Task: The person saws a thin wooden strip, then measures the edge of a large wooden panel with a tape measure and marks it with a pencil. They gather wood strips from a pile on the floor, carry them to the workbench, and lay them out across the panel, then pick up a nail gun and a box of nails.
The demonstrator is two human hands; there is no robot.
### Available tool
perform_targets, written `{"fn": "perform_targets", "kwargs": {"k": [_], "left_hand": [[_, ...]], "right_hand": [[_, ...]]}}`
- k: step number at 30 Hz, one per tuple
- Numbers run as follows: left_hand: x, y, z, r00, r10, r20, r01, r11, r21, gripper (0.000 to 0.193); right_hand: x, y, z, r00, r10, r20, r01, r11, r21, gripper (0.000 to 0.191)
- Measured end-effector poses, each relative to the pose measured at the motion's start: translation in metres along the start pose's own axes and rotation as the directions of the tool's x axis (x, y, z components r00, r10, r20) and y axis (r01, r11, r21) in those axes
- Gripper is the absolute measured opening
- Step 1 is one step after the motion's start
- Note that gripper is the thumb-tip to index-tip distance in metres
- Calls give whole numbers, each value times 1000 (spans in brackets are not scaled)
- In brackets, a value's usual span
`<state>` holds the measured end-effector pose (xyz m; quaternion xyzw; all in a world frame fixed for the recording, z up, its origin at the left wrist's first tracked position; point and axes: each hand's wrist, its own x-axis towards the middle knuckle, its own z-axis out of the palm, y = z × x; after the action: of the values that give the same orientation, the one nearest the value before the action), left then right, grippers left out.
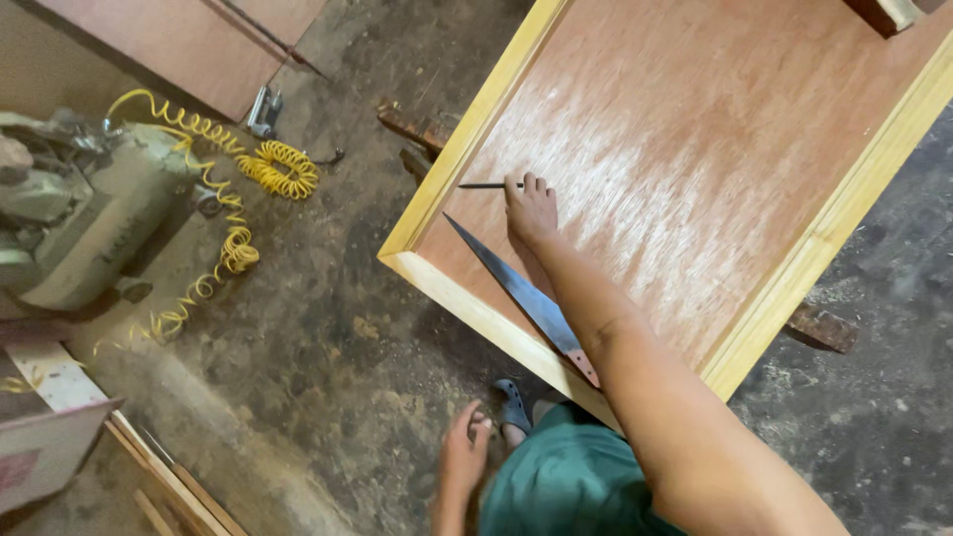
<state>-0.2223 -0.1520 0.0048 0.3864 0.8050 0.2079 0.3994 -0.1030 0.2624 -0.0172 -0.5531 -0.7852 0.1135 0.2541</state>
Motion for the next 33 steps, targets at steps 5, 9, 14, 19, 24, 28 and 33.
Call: {"fn": "perform_targets", "kwargs": {"k": [5, 9, 14, 19, 24, 28, 33], "left_hand": [[-12, 25, -7, 996, 36, -86, -35, 999, 9, 47], [-15, 54, -25, 931, 209, -301, -183, 977, 112, 60], [4, 96, -41, 804, 499, -323, -434, 864, 255, 76], [24, 99, -29, 797, 602, -42, -596, 796, 106, 44], [42, 83, -4, 869, 485, 98, -446, 852, -273, 18], [66, 78, 0, 809, 582, 79, -452, 702, -550, 17], [91, 52, -40, 757, 651, 61, -521, 657, -545, 25]], "right_hand": [[-10, 6, 4, 998, -54, 34, 54, 999, 1, 18], [-66, -10, -31, 998, -36, 56, 14, 936, 352, 9], [-163, -32, -99, 922, -327, 207, 97, 712, 696, 14], [-198, -37, -123, 891, -187, 414, -224, 612, 759, 12], [-203, -29, -116, 879, -123, 460, -331, 537, 776, 13], [-209, -48, -105, 851, -181, 493, -361, 479, 800, 16], [-189, -125, -140, 950, -123, 287, -185, 519, 834, 15]]}}
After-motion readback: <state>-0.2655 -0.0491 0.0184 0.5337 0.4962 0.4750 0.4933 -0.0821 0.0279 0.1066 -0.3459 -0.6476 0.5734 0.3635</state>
